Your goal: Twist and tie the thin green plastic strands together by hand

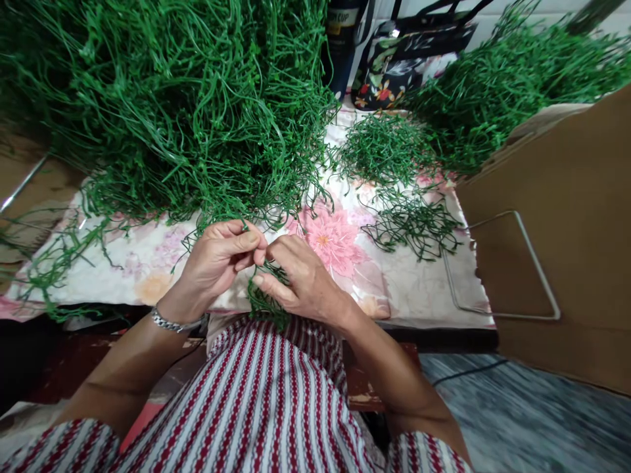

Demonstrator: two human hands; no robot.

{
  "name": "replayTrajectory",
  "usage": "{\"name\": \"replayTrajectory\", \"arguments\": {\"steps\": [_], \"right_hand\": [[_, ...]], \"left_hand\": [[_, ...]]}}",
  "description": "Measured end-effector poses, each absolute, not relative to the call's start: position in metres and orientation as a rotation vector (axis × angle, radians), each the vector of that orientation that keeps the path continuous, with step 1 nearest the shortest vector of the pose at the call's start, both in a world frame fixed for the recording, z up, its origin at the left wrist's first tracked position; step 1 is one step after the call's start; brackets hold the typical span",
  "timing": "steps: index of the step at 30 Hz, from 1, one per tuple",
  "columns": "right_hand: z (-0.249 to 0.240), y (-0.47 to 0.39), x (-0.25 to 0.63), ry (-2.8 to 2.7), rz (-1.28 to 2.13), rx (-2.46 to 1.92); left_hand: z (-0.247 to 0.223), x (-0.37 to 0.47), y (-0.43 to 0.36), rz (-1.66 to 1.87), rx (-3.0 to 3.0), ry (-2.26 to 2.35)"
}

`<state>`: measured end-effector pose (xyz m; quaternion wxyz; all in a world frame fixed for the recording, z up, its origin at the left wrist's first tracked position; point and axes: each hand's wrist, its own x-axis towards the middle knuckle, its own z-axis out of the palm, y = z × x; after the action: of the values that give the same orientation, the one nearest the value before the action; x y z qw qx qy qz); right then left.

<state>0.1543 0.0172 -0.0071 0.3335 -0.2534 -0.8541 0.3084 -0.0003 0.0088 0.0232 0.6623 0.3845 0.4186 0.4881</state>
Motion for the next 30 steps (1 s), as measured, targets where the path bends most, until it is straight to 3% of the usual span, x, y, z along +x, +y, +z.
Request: {"name": "replayTrajectory", "arguments": {"steps": [8, 19, 24, 30], "right_hand": [[-0.019, 0.017, 0.153, -1.874, 1.117, -0.579], [-0.015, 0.016, 0.157, -1.987, 1.283, -0.308], [-0.015, 0.014, 0.163, -1.829, 1.484, -0.063], [-0.004, 0.027, 0.183, -1.741, 1.217, -0.724]], "left_hand": [[0.022, 0.002, 0.007, 1.071, 0.809, 0.885], [0.018, 0.002, -0.013, 0.982, 0.675, 0.784], [0.028, -0.008, -0.007, 1.288, 0.645, 0.812], [0.032, 0.002, 0.000, 1.148, 0.879, 0.921]]}}
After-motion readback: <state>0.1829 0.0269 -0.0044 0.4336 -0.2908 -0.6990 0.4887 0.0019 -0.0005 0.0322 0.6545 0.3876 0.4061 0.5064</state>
